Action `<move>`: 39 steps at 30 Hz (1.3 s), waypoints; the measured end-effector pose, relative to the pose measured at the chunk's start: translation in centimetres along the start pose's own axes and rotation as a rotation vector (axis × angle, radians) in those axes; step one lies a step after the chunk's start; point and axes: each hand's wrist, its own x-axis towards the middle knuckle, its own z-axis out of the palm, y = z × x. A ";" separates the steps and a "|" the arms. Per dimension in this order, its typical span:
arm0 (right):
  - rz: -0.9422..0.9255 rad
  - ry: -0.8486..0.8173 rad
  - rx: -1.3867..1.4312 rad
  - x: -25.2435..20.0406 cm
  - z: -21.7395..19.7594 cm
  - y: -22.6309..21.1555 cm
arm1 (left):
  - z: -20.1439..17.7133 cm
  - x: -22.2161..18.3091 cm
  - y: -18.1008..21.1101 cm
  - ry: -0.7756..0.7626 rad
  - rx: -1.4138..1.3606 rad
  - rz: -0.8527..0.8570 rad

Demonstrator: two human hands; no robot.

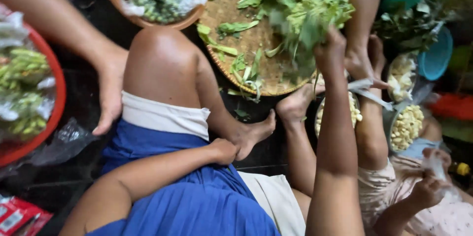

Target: Multiple people sitting on the floor sorting and bagging small green vegetables into plastic bags.

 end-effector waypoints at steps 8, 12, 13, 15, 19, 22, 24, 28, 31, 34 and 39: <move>0.237 -0.213 -0.211 5.0 3.4 -6.8 | -1.1 -0.5 1.2 -0.031 -0.005 0.101; 0.175 -0.398 0.192 2.9 9.8 -14.5 | -0.4 -0.9 1.7 -0.030 -0.055 0.108; 0.254 -0.466 0.332 3.0 11.8 -16.2 | -0.2 -1.2 1.5 -0.048 -0.044 0.121; 0.332 -0.523 0.474 4.1 15.6 -19.2 | -0.1 -1.5 1.4 -0.067 -0.024 0.135; 0.541 -0.341 0.891 7.6 22.8 -22.2 | 1.1 -0.2 0.6 0.026 -0.026 0.147; 0.722 -0.340 0.742 9.3 23.2 -23.6 | 2.8 1.0 0.1 0.108 -0.025 0.177; 0.763 -0.370 0.606 10.3 22.9 -23.2 | 2.7 1.1 0.1 0.107 0.020 0.198; 0.730 -0.293 0.713 10.5 23.8 -21.5 | 2.0 0.0 0.1 0.027 -0.030 0.178; 0.669 -0.183 0.894 10.4 23.6 -19.0 | 0.6 -1.0 0.7 0.036 -0.027 0.187; 0.747 -0.127 1.011 10.6 17.8 -19.2 | 0.0 -1.6 1.0 0.000 -0.039 0.177; 0.789 -0.011 0.852 4.4 8.3 -14.6 | -0.9 -0.3 0.0 0.008 -0.045 0.148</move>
